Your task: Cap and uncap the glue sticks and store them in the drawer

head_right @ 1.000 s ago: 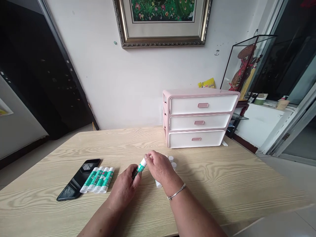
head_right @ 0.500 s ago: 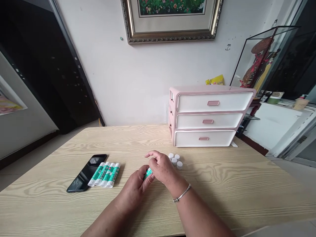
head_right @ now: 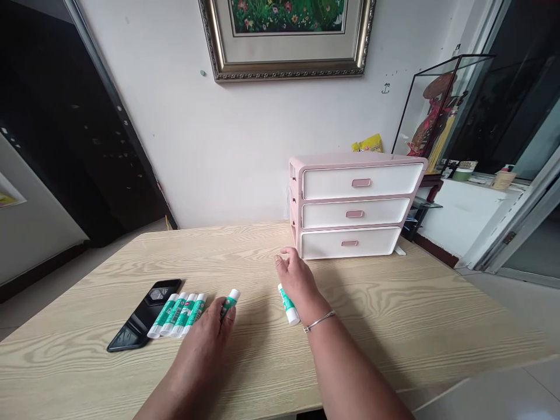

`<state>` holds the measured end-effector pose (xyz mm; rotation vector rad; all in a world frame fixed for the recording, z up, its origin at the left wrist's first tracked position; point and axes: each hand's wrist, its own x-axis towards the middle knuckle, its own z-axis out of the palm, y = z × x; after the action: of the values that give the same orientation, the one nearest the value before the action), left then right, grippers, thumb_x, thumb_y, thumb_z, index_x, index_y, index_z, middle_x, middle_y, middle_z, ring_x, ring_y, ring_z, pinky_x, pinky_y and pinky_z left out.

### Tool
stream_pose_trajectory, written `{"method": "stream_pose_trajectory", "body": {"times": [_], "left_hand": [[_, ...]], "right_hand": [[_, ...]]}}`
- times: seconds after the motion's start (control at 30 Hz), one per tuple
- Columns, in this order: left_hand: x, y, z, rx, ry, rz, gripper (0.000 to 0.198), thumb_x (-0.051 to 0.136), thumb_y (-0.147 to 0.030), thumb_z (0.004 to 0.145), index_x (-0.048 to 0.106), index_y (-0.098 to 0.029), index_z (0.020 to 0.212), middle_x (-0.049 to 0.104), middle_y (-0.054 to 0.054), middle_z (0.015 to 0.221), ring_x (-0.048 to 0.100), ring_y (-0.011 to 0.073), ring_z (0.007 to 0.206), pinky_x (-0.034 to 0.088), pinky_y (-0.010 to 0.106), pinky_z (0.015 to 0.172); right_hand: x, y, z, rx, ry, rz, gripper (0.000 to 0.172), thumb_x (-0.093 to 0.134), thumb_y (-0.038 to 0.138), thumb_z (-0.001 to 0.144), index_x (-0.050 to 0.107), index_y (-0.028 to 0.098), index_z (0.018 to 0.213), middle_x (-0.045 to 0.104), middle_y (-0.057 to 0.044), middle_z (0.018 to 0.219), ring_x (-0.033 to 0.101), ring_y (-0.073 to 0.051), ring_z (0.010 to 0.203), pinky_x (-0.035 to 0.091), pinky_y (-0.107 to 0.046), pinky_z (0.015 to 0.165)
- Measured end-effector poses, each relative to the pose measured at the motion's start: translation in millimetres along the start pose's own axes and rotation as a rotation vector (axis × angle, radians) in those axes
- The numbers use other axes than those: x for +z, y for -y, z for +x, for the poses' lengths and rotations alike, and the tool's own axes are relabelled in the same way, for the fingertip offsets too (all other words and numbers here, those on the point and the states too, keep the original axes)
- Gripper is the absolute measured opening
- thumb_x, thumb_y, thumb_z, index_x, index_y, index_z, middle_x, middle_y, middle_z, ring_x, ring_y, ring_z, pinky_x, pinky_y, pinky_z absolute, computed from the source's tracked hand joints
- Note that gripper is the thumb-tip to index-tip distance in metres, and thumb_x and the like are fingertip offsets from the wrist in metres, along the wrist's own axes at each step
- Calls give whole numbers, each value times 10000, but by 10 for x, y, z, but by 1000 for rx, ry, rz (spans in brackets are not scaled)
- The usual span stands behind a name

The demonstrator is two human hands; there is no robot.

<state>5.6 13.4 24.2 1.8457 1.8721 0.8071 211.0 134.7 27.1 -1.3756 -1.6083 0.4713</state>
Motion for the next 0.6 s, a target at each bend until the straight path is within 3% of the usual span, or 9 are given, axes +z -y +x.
{"method": "stream_pose_trajectory", "body": {"times": [0.17,0.3,0.47,0.6], "left_hand": [[-13,142,112,-83,-94,490,282,343,-216,1004,492,-172,1240,708,108,989,712,241,817,397,285,561],[60,233,120,-72,-151,718,326,297,-166,1000,503,-154,1253,688,119,1050,725,245,731,386,287,481],[71,225,111,-47,-115,801,311,332,-136,980,568,-121,1182,665,139,1071,727,253,755,429,290,491],[44,243,109,-75,-124,817,293,347,-136,976,600,-125,1124,652,147,1083,713,242,765,392,271,461]], "right_hand": [[100,-84,-37,-98,46,-213,367,552,414,949,581,191,1239,700,-41,866,643,-209,877,442,-291,769],[69,-146,13,-118,106,-359,271,628,297,919,652,211,1175,732,-61,1025,622,-216,1033,421,-309,894],[81,-215,34,-89,172,-478,203,632,251,902,711,241,1090,752,-24,1079,608,-228,1083,389,-325,950],[82,-258,25,-20,205,-513,199,615,235,894,735,249,1053,759,-37,1048,617,-230,1087,399,-311,921]]}}
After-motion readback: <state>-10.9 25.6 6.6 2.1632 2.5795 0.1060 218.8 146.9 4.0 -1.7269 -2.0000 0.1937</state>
